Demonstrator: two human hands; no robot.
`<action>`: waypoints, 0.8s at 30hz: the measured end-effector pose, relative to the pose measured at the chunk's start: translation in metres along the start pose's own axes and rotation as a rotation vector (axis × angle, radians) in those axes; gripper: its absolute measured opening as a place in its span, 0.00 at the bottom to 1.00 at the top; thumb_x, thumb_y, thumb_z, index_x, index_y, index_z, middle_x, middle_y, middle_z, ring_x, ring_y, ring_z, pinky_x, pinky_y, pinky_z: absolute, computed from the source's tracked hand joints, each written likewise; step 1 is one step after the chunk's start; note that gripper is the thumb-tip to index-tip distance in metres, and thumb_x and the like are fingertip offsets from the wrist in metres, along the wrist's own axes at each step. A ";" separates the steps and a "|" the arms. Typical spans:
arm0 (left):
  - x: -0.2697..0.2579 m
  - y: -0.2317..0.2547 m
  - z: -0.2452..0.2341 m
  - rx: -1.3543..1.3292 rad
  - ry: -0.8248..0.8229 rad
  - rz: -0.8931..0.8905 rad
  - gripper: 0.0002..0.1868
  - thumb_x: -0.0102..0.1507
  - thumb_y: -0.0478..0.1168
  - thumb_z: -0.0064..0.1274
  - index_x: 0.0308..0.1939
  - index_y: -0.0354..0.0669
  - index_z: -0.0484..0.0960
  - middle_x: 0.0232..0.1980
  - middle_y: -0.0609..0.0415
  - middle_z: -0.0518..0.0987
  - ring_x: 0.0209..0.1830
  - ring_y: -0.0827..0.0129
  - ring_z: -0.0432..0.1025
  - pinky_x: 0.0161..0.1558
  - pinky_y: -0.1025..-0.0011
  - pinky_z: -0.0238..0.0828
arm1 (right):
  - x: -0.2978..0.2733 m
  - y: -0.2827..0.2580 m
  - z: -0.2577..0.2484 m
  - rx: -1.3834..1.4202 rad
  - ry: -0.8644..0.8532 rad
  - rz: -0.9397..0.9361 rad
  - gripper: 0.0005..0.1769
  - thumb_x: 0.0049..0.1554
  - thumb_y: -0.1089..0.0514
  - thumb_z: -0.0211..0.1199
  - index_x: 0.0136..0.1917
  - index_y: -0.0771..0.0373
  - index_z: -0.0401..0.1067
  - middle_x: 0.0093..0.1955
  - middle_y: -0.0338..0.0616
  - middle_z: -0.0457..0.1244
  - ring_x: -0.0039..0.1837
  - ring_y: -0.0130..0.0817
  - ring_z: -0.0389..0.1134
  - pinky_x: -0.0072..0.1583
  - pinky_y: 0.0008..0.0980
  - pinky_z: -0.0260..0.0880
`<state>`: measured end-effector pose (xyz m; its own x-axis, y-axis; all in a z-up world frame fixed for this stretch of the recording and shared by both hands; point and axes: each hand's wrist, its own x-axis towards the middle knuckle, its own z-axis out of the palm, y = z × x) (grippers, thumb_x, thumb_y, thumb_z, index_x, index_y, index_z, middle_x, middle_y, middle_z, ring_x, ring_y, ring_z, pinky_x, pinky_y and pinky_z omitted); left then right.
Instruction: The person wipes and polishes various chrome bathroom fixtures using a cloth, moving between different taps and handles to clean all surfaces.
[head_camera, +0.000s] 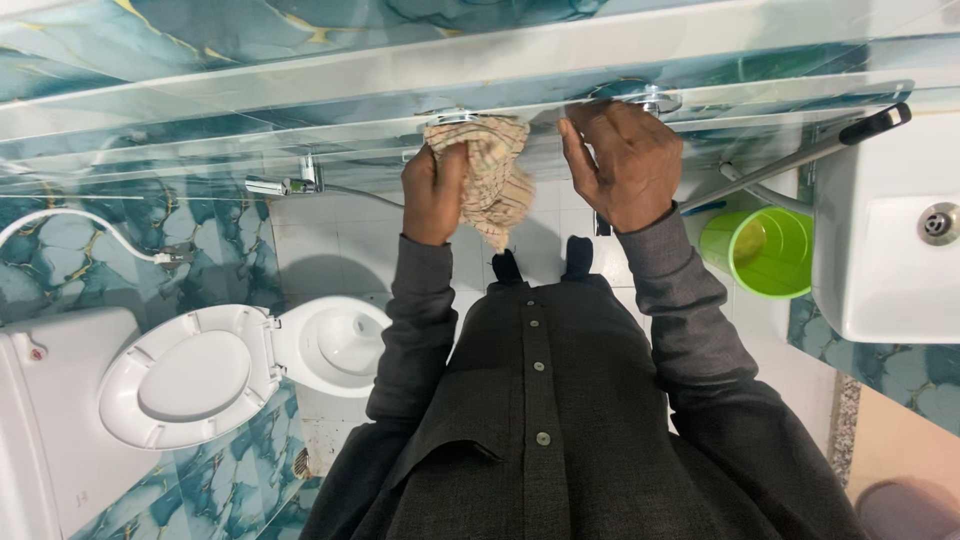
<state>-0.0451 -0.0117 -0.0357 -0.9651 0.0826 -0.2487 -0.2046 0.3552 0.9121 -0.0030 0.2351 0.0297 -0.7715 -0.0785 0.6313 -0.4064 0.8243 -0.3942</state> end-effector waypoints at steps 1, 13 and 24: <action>0.010 -0.014 0.001 0.002 -0.001 0.001 0.26 0.72 0.52 0.43 0.54 0.29 0.84 0.46 0.31 0.84 0.45 0.47 0.77 0.49 0.58 0.73 | -0.001 0.000 0.001 -0.006 0.001 0.011 0.10 0.64 0.62 0.73 0.43 0.65 0.74 0.40 0.44 0.65 0.38 0.38 0.66 0.40 0.36 0.65; -0.023 -0.077 -0.003 -0.658 -0.395 0.247 0.29 0.76 0.49 0.45 0.77 0.40 0.60 0.74 0.45 0.66 0.73 0.59 0.63 0.73 0.60 0.65 | -0.004 -0.001 -0.004 0.000 0.004 -0.036 0.07 0.64 0.60 0.71 0.50 0.65 0.76 0.45 0.46 0.67 0.42 0.42 0.69 0.45 0.38 0.69; 0.025 -0.045 -0.028 -0.069 -0.320 0.283 0.24 0.74 0.49 0.37 0.56 0.32 0.80 0.48 0.44 0.86 0.46 0.58 0.81 0.50 0.63 0.77 | 0.006 -0.008 -0.006 -0.003 -0.003 0.029 0.07 0.64 0.60 0.71 0.51 0.66 0.76 0.46 0.46 0.68 0.44 0.41 0.70 0.46 0.38 0.71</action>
<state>-0.0647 -0.0520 -0.0740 -0.8874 0.4565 -0.0642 0.0401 0.2152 0.9758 -0.0016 0.2310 0.0410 -0.7843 -0.0563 0.6178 -0.3825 0.8280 -0.4100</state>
